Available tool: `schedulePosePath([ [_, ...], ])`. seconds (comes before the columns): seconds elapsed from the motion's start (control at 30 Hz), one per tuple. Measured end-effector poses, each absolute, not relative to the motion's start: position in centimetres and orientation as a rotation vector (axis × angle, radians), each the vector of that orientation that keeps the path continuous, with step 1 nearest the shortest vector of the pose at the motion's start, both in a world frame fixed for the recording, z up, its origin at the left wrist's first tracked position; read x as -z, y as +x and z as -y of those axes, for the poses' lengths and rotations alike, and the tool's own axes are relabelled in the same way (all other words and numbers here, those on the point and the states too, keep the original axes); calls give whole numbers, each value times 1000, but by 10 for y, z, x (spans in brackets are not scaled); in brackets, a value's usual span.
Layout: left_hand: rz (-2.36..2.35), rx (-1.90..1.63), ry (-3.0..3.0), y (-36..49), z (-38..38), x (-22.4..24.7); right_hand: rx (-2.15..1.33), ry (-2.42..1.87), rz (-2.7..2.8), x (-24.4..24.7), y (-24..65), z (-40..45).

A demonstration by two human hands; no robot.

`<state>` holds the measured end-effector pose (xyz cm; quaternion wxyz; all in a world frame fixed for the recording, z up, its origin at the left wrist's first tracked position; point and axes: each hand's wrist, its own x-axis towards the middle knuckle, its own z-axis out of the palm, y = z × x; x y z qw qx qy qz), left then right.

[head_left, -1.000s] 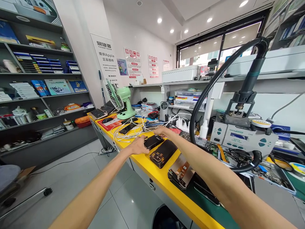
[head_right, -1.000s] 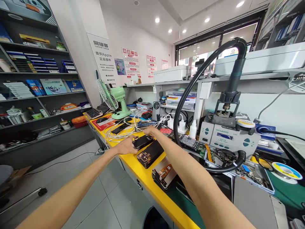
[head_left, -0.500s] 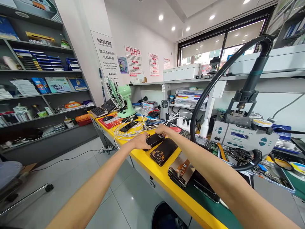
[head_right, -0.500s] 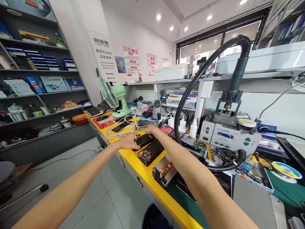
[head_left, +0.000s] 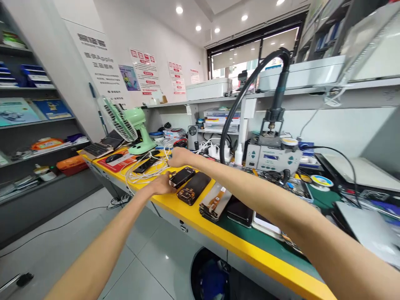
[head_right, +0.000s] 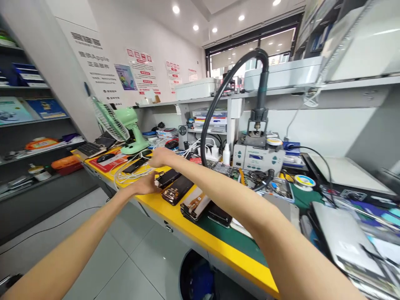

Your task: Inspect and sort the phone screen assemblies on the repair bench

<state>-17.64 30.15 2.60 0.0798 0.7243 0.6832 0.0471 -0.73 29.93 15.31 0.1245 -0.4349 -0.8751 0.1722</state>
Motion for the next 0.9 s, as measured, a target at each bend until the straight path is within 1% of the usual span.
schedulePosePath([
  [0.1, -2050, -165, 2190, -177, -302, -25, -376, -1114, 2592, -184, 16, -261],
  [0.23, -2046, -261, 2209, -176, -291, -37, -203, -1017, 2554, -215, 73, -200],
  [0.3, -2052, -439, 2215, -166, -274, -44, -59, -1032, 2535, -221, 108, -171],
  [0.37, -1943, -651, 2202, -146, -250, -49, 64, -1099, 2523, -220, 140, -148],
  [0.43, -1733, -756, 2186, -117, -224, -48, 52, -1177, 2571, -212, 165, -137],
  [0.5, -1629, -710, 2227, -83, -203, -45, -94, -1379, 2611, -197, 182, -138],
  [0.53, -1644, -627, 2258, -66, -196, -44, -233, -1471, 2606, -189, 188, -142],
  [0.63, -1822, -302, 2276, -22, -187, -41, -352, -1573, 2617, -160, 194, -163],
  [0.7, -1950, -186, 2248, -3, -187, -41, -452, -1587, 2620, -143, 191, -176],
  [0.77, -2032, -146, 2218, 8, -190, -41, -548, -1550, 2610, -130, 183, -186],
  [0.9, -2101, -100, 2132, 12, -196, -39, -604, -1391, 2575, -118, 156, -204],
])
